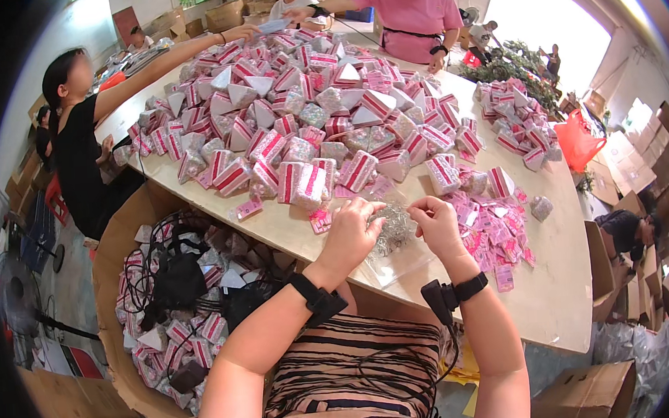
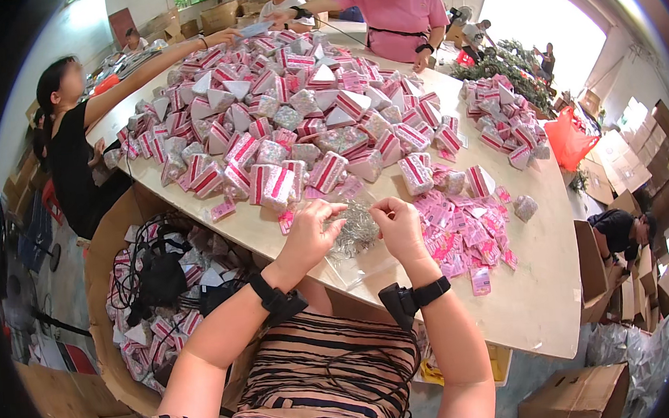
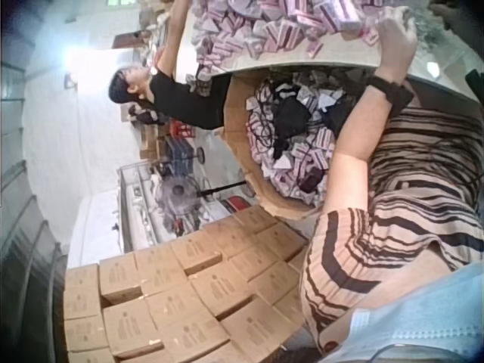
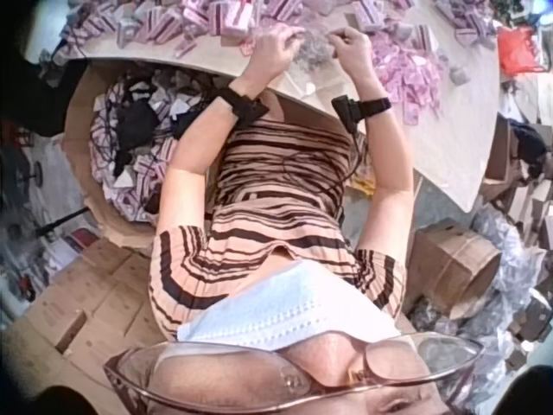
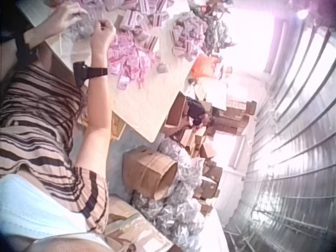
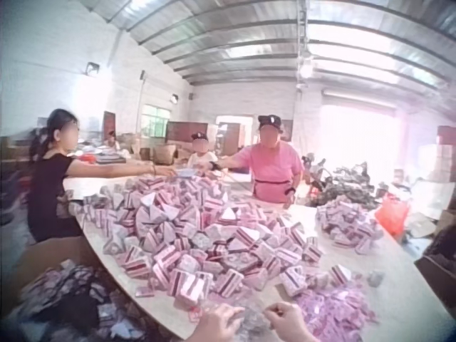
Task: Assembling small triangular favor boxes and inspecting an electronic device with a QR code.
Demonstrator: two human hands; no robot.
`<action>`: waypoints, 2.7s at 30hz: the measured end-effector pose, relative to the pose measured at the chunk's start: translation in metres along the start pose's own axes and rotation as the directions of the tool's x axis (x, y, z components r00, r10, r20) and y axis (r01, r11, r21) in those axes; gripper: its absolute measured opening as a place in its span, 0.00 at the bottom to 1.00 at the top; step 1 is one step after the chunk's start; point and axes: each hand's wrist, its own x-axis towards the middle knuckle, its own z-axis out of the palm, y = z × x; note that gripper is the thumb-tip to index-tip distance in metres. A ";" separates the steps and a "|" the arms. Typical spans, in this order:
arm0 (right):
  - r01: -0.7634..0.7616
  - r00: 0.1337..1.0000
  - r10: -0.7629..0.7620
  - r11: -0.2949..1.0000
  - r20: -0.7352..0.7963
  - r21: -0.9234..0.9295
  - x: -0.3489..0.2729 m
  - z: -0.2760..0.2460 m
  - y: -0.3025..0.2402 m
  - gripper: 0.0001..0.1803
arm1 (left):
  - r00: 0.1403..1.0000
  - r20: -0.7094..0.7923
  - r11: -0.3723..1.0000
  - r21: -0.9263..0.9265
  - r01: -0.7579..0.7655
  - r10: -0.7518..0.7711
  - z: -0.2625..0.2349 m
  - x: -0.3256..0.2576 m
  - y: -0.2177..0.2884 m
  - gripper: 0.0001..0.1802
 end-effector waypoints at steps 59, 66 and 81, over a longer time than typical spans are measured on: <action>-0.094 0.896 -0.363 0.402 -0.254 -0.911 -0.050 -0.145 0.074 0.06 | 0.891 0.413 0.925 0.230 -0.301 0.187 0.025 -0.036 0.057 0.19; -0.159 0.925 0.050 0.952 -0.377 -0.261 -0.043 -0.145 0.063 0.06 | 0.903 0.369 0.935 0.183 -0.303 0.221 0.024 -0.033 0.060 0.14; -0.256 0.887 -0.104 0.700 -0.450 -0.666 -0.028 -0.137 0.063 0.08 | 0.903 0.360 0.938 0.160 -0.308 0.235 0.026 -0.034 0.059 0.11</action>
